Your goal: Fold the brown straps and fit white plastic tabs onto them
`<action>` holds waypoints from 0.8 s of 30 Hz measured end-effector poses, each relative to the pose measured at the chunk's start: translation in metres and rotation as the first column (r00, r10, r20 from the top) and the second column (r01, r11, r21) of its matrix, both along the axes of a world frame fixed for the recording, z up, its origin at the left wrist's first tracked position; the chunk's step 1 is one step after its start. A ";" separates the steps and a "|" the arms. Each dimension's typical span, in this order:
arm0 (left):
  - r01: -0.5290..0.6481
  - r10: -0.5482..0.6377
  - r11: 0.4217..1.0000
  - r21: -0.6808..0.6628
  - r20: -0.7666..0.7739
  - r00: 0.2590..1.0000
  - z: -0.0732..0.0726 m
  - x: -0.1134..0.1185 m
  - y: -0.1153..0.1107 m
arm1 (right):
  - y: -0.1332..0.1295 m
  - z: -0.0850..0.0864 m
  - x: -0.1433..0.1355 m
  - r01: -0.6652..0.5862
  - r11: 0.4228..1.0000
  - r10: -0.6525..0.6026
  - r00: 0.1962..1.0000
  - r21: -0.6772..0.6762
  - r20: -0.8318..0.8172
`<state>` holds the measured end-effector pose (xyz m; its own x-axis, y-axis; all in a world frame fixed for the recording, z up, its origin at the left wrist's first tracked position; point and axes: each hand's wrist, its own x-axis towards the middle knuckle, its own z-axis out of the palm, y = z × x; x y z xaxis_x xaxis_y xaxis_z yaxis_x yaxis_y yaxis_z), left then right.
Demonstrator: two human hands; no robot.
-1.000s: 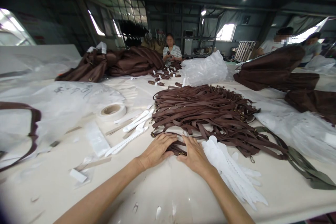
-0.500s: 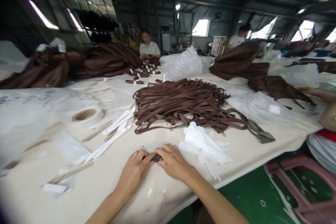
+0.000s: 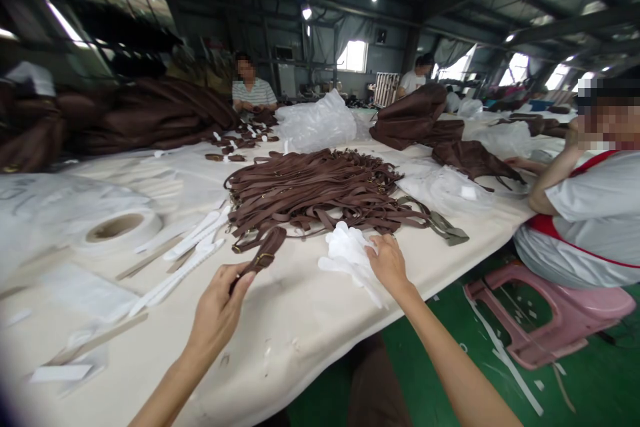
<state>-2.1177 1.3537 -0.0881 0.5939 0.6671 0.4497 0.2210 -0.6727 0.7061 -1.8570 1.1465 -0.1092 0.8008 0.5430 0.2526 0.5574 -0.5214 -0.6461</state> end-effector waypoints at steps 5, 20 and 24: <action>0.034 0.074 0.837 -0.547 0.174 0.982 0.029 -0.012 -0.029 | 0.009 0.012 0.016 -0.004 1.000 0.004 1.000 0.006 -0.024; 0.412 0.170 0.481 -0.773 0.544 0.822 0.038 0.005 -0.082 | 0.017 0.075 -0.027 -0.279 0.859 0.475 0.746 0.429 -0.466; 0.302 0.114 0.648 -0.699 0.482 0.869 0.004 0.042 -0.092 | 0.046 0.072 -0.009 -0.207 0.921 0.279 0.942 0.331 -0.187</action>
